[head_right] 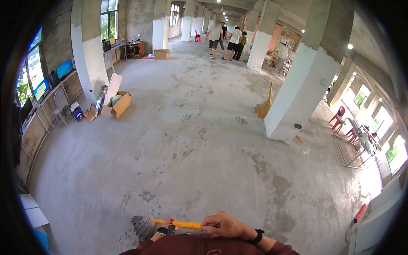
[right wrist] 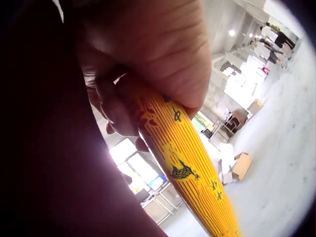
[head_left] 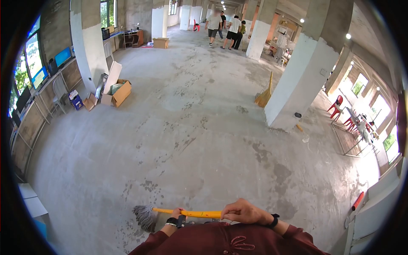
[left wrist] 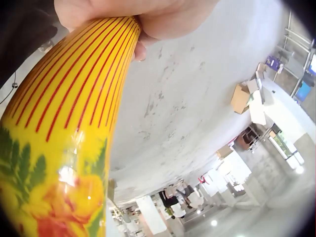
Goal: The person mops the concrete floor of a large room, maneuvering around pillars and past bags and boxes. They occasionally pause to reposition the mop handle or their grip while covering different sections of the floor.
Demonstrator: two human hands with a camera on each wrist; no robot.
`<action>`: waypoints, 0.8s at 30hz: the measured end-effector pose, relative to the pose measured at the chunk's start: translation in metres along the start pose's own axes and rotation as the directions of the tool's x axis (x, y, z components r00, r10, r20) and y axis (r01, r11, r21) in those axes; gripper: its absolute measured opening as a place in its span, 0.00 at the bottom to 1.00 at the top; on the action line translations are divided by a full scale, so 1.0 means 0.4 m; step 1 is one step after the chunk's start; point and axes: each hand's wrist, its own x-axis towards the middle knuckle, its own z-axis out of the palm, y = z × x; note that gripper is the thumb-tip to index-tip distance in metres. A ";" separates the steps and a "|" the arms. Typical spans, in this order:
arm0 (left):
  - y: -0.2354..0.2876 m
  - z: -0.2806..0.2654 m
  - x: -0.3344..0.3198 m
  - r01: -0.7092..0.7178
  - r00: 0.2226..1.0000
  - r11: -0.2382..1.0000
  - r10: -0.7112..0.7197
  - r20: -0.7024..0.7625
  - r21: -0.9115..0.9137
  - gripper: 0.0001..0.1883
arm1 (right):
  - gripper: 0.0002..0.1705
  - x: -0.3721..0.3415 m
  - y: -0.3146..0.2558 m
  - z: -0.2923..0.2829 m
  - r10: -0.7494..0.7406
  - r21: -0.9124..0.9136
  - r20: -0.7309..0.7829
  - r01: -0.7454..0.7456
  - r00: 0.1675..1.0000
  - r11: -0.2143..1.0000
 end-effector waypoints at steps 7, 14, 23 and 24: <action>-0.043 0.253 -0.029 0.039 0.952 0.896 -0.167 0.255 0.442 0.10 | 0.07 -0.102 -0.089 -0.051 -0.033 -0.092 -0.137 0.020 0.990 0.996; -0.094 0.429 -0.087 -0.844 0.466 0.385 0.183 0.866 0.373 0.02 | 0.07 -0.136 -0.155 -0.057 -0.282 -0.172 -0.146 0.257 0.948 0.951; -0.097 0.459 -0.028 0.401 0.842 0.910 -0.323 0.433 -0.101 0.07 | 0.07 -0.152 -0.109 -0.111 -0.257 -0.201 0.008 0.253 0.966 0.946; -0.089 0.441 -0.007 0.434 0.841 0.886 -0.332 0.427 -0.165 0.07 | 0.07 -0.147 -0.100 -0.122 -0.212 -0.182 0.000 0.209 0.977 0.961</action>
